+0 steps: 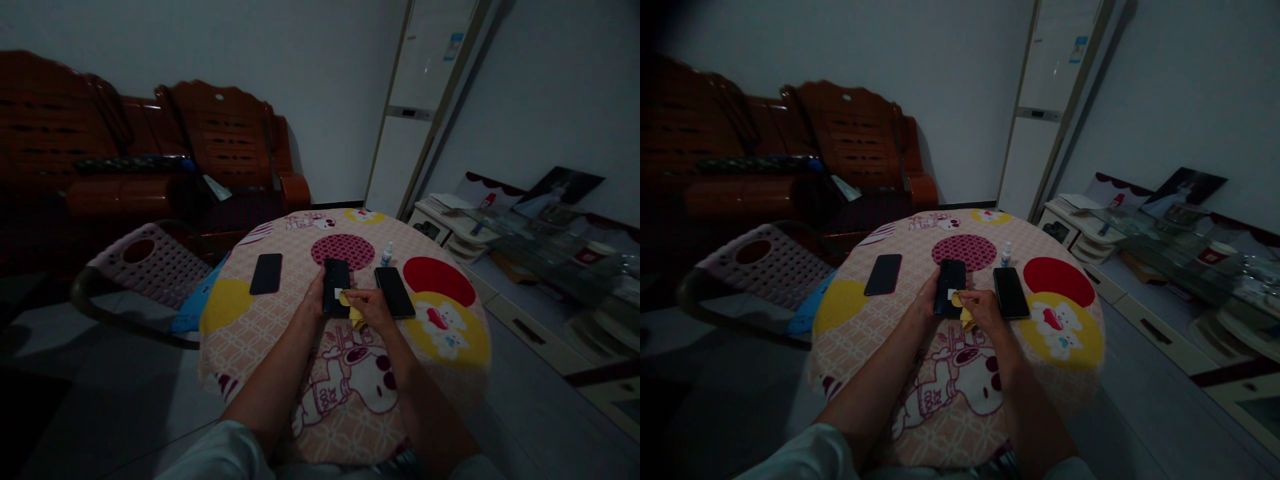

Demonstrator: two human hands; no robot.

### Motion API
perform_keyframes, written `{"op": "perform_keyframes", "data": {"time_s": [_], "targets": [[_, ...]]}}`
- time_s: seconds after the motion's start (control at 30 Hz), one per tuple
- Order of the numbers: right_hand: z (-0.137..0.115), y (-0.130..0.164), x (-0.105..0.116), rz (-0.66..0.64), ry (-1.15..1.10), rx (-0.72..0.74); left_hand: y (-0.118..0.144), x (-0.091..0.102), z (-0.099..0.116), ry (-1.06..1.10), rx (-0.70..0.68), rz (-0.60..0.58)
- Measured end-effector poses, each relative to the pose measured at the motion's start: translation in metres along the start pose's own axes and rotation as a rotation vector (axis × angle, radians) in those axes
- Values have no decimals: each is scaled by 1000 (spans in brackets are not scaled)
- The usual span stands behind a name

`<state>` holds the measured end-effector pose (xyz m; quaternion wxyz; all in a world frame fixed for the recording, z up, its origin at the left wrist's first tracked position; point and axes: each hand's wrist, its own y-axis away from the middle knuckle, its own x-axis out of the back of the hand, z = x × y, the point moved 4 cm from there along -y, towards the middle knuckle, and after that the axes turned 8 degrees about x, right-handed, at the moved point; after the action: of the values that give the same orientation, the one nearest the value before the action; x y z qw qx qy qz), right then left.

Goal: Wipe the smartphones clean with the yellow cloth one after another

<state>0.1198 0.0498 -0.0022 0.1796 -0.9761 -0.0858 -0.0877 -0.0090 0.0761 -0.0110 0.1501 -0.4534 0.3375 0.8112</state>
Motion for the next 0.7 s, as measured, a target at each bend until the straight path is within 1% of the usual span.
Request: {"op": "perform_keyframes", "data": {"time_s": [0.13,0.2,0.27,0.37,0.5,0.57,0.63,0.7], "targets": [[-2,0,-3,25,46,18,-7,-1,-15,-81,59,46],[-4,0,-3,44,48,20,-11,-3,-23,-129,102,53],[-4,-1,-3,53,51,20,-14,-4,-28,-145,110,56],[-3,-1,-2,34,55,9,-14,-4,-25,-117,94,33],[-2,2,-7,-81,66,-2,-9,-1,-14,-36,37,5],[-4,3,-12,-112,74,15,-8,0,-11,-22,11,4],[-6,4,-15,-109,80,42,-7,-2,-13,-45,9,4],[-6,4,-16,-65,81,56,-7,-6,-17,-81,12,10]]}}
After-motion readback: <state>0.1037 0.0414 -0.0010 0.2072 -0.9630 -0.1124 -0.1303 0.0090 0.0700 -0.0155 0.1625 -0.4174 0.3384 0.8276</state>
